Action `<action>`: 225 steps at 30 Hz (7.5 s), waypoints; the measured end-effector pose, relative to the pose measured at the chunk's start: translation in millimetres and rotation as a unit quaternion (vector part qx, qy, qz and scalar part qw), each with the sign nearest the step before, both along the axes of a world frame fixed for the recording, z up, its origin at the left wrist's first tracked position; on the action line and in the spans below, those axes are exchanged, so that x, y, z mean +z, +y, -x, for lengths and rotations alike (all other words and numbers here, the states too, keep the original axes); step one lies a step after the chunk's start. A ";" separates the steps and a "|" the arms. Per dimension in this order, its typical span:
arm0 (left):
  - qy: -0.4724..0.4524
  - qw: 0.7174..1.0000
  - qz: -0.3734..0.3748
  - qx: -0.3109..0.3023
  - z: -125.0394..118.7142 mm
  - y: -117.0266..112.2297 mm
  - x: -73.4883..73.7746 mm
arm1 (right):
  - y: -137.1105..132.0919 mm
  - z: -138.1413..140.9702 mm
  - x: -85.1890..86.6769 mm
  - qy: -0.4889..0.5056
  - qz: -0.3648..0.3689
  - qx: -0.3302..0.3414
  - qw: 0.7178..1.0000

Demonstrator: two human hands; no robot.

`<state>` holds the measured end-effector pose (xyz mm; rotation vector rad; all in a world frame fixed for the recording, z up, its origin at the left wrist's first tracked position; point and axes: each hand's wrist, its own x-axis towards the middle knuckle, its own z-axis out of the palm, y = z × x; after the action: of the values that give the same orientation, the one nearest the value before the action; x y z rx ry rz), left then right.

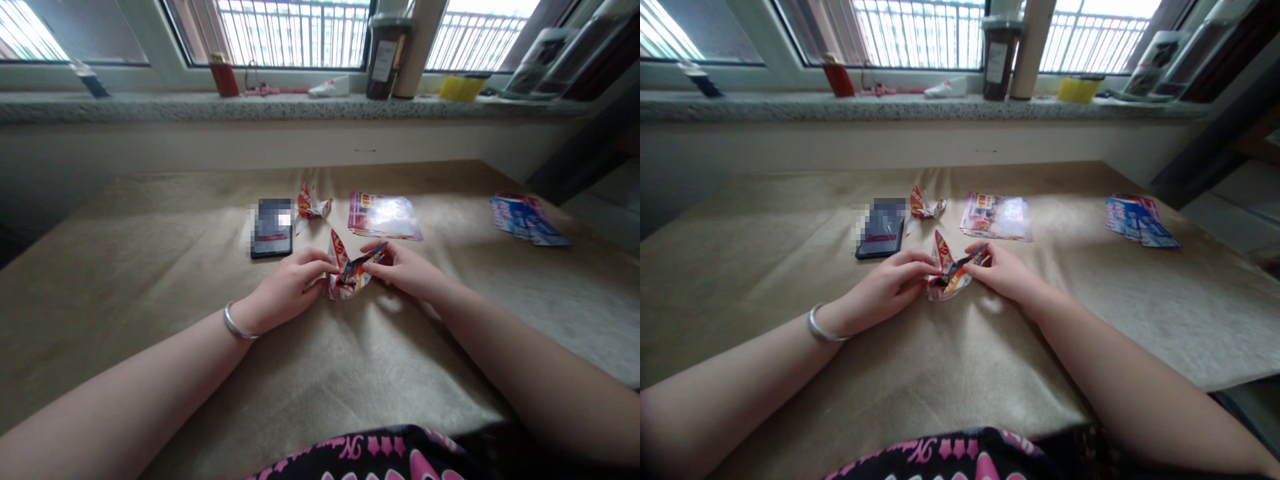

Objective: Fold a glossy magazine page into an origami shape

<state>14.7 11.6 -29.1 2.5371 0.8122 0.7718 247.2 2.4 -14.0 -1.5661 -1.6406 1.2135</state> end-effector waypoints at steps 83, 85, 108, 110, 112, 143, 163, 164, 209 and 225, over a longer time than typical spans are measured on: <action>0.243 0.945 -0.193 -0.102 24.9 9.1 39.1 | -2.3 -11.7 -4.1 -0.225 -0.375 0.262 0.860; 0.235 0.947 -0.190 -0.103 25.8 9.2 41.1 | -1.7 -13.1 -3.8 -0.235 -0.373 0.270 0.856; 0.169 0.949 -0.264 0.017 17.5 0.0 25.1 | -8.3 1.2 0.2 -0.206 -0.377 0.231 0.873; 0.181 0.947 -0.265 0.027 17.7 -0.3 26.5 | -8.7 1.5 -1.0 -0.198 -0.365 0.219 0.883; 0.206 0.949 -0.235 0.033 17.6 0.1 27.4 | -8.7 0.9 -2.7 -0.190 -0.352 0.200 0.894; 0.100 0.988 0.068 0.100 4.9 -9.2 16.1 | -2.6 5.1 -18.4 -0.028 -0.195 0.027 0.980; -0.039 0.986 0.145 0.070 1.0 -4.5 9.7 | -0.2 11.0 -17.1 0.138 -0.057 0.043 0.988; -0.034 0.988 0.138 0.060 0.8 -5.0 10.2 | -0.7 10.3 -16.9 0.130 -0.050 0.059 0.988; -0.246 0.904 0.348 0.027 -3.6 -3.9 7.7 | -9.6 21.5 -3.5 0.187 -0.055 -0.004 0.981; -0.257 0.884 0.383 0.081 -4.6 -4.2 8.0 | -9.8 23.3 -6.6 0.303 0.032 -0.053 0.951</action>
<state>19.3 7.4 -21.1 1.4890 0.9075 0.8908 223.9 -7.4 -20.6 -1.1337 -1.1128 1.5086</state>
